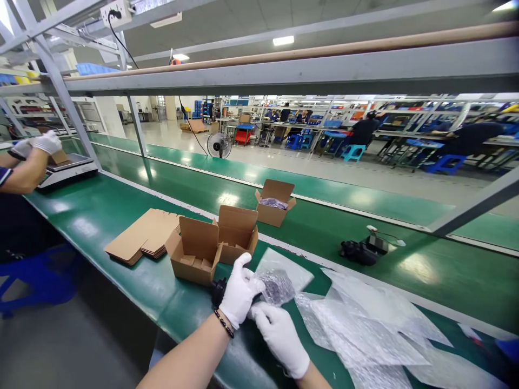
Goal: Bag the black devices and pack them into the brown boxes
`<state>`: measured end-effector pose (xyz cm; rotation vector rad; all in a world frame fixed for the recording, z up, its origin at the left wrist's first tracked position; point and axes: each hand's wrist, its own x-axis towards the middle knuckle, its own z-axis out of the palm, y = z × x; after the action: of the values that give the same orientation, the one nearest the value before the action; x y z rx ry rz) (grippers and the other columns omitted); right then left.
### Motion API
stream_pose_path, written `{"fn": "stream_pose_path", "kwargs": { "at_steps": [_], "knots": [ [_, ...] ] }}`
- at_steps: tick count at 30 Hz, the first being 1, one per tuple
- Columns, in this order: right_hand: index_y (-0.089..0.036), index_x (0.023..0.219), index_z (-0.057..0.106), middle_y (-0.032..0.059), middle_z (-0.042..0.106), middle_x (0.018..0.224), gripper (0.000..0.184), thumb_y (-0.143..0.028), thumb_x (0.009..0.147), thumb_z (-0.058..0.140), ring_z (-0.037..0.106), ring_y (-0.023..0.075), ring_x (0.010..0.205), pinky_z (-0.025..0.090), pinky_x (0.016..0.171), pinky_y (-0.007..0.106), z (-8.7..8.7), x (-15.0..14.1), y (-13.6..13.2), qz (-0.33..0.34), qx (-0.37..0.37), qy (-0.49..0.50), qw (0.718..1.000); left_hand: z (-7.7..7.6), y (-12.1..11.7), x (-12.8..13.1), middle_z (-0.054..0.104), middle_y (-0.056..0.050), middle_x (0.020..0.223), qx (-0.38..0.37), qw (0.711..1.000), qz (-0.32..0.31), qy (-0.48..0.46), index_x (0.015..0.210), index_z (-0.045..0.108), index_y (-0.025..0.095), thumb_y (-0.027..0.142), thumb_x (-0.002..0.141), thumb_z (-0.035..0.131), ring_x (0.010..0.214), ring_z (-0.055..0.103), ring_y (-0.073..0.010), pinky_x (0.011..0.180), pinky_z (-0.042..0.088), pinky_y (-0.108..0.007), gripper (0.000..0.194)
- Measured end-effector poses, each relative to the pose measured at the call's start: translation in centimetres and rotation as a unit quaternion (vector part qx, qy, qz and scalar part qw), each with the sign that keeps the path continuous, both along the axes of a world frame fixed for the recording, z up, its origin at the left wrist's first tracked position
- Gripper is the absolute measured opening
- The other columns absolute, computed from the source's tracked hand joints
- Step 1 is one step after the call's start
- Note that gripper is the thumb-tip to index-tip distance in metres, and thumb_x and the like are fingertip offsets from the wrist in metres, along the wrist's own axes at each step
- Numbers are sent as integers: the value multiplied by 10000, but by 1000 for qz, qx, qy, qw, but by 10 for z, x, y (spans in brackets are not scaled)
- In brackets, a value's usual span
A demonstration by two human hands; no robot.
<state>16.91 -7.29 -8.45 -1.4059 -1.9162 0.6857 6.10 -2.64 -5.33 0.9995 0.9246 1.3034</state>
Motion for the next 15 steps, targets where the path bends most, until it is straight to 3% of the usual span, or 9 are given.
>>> {"fn": "stream_pose_path", "kwargs": {
  "at_steps": [2,5,7,10,12,15],
  "knots": [
    [-233,551,452,-5,560,530,477,-524,927,410,524,154,521,380,543,259,5,9,4,-51,4,-13,999,-1,2,2,487,38,782,10,1000,10,11,965,525,192,212,705,626,662,447,-107,657,397,-251,279],
    [-251,605,394,-35,493,498,491,-670,825,527,452,154,463,322,498,271,9,23,8,-187,17,-49,981,-2,2,3,490,31,764,26,998,36,40,777,483,191,215,741,590,655,435,-110,636,379,-250,116],
    [-256,638,390,-45,475,508,487,-691,826,501,435,150,455,326,499,271,9,25,7,-222,37,-50,973,-3,2,3,444,51,677,35,997,48,58,688,440,200,198,743,603,626,405,-112,621,354,-249,172],
    [-253,597,391,-28,466,532,458,-587,910,399,445,150,494,362,545,272,4,19,3,-145,67,-8,987,-6,1,-1,405,58,607,41,993,69,90,598,410,200,173,729,641,609,377,-116,610,318,-252,267],
    [-251,571,430,-8,508,550,424,-531,888,439,490,161,537,393,593,277,2,15,3,-94,47,21,994,-7,1,-3,407,56,612,39,991,85,100,575,399,197,171,719,663,618,383,-116,619,319,-249,301],
    [-239,665,560,43,655,691,300,-452,853,463,614,205,692,443,685,296,2,12,10,-103,-3,54,993,-6,1,-1,404,60,625,22,992,89,91,592,387,201,190,704,679,610,418,-110,616,352,-241,313]
  ]
}}
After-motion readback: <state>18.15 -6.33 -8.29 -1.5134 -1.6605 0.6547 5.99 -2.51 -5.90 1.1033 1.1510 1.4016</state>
